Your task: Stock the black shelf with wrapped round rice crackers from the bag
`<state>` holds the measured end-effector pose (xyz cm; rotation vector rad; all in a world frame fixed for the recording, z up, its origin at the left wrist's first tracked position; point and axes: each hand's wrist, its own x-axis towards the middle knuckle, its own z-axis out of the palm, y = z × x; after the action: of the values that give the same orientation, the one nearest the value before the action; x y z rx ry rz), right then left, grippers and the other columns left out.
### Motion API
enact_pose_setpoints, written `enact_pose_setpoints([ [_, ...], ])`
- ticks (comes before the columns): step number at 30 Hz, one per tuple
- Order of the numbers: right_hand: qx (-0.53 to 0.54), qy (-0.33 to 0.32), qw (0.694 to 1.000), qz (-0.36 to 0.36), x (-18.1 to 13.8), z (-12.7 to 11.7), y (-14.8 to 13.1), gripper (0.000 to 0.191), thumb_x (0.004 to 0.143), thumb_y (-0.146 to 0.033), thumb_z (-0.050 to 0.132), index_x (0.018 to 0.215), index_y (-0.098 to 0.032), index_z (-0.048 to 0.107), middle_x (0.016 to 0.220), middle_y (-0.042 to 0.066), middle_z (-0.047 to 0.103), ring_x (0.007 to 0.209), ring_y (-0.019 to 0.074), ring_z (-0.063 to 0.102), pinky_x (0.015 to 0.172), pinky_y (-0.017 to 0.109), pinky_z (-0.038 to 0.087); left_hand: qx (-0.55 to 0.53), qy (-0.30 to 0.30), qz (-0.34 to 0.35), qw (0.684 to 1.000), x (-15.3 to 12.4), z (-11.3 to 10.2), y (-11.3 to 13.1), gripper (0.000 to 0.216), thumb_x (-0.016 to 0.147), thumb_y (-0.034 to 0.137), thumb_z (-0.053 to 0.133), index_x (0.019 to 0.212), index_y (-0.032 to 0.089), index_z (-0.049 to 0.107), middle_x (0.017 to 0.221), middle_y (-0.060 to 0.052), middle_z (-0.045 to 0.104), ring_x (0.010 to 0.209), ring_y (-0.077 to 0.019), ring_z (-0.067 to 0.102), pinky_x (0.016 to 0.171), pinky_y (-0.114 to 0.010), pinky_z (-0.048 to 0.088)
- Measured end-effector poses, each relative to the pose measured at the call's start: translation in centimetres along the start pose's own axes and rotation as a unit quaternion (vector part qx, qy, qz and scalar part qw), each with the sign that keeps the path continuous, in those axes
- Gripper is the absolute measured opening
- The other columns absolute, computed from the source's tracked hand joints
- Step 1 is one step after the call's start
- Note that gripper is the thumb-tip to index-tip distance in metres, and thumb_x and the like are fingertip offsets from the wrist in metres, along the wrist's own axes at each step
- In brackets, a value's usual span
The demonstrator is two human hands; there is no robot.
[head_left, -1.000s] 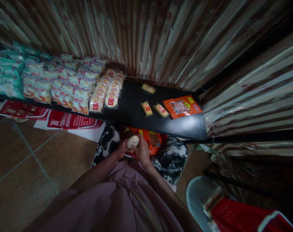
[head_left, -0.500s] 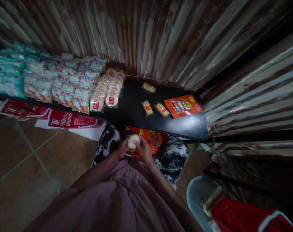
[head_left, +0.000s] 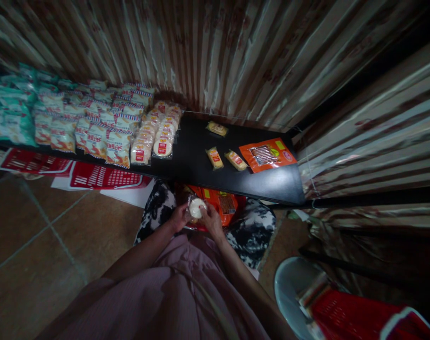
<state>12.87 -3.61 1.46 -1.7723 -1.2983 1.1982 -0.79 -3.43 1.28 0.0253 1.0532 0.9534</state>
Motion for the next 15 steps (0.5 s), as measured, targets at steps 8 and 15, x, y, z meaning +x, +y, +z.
enact_pose_setpoints([
  [8, -0.129, 0.035, 0.990, -0.048, -0.16, -0.32, -0.46, 0.045, 0.081, -0.047, 0.046, 0.111, -0.017, 0.060, 0.102, 0.011, 0.065, 0.093, 0.0237, 0.059, 0.084, 0.037, 0.044, -0.011, -0.006, -0.036, 0.999, -0.06, -0.27, 0.16, 0.013, 0.076, 0.020, 0.060, 0.087, 0.012, 0.063, 0.076, -0.005, 0.065, 0.065, -0.0129, 0.061, 0.058, -0.023, 0.050],
  [15, -0.157, 0.051, 0.978, -0.131, -0.12, -0.46, -0.65, 0.032, 0.082, -0.040, 0.046, 0.097, -0.018, 0.064, 0.093, 0.009, 0.064, 0.089, 0.0218, 0.055, 0.083, 0.035, 0.041, -0.041, -0.037, -0.058, 0.997, 0.08, -0.42, -0.04, 0.014, 0.081, 0.018, 0.051, 0.088, 0.012, 0.062, 0.077, -0.006, 0.066, 0.067, -0.0154, 0.062, 0.063, -0.029, 0.051],
])
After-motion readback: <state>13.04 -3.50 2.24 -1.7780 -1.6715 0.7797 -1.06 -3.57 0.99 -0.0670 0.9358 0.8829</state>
